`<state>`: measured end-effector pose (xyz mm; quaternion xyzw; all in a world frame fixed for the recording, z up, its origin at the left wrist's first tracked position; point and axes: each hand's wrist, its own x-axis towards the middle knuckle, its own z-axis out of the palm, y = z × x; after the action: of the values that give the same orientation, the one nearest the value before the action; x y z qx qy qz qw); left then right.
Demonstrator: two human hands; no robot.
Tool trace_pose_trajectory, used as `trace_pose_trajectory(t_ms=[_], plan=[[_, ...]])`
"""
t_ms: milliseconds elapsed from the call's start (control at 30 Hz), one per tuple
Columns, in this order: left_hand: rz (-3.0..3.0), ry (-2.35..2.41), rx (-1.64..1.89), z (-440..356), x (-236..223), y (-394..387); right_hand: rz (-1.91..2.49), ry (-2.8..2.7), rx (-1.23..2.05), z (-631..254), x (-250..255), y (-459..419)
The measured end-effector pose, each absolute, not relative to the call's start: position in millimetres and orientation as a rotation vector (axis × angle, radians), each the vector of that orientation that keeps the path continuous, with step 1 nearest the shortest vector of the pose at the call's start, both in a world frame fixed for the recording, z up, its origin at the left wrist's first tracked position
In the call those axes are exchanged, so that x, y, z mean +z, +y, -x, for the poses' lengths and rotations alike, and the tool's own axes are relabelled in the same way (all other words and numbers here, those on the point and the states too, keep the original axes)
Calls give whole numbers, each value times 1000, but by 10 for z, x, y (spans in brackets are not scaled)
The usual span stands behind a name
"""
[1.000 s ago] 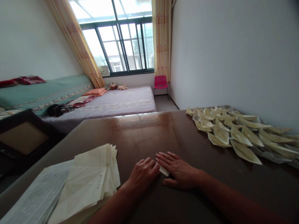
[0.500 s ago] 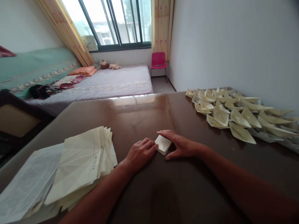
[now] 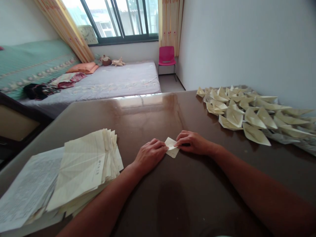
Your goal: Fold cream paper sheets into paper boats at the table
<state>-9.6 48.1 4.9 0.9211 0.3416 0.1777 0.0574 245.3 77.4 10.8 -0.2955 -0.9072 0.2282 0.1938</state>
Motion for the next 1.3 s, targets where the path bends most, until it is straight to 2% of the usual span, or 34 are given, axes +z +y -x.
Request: trace_pose_trajectory(t_ms=[167,333,467,1000,1300], plan=[[-2485,1187,649,79,-16,555,970,-2417,742,-2407,76,773],[-2253,1382,674,16,-20,570,1331,-2257,623,-2246,-16,710],[-2314,1433,625,-16,1,553,1447,-2216,529,-2158,-36,683],[-2890,1387,292,-31,43,433,1497,-2274,414,-2098,8,683],[-3051,1317,151,-31,120,353,1231,-2617,-52,-2121,130,567]])
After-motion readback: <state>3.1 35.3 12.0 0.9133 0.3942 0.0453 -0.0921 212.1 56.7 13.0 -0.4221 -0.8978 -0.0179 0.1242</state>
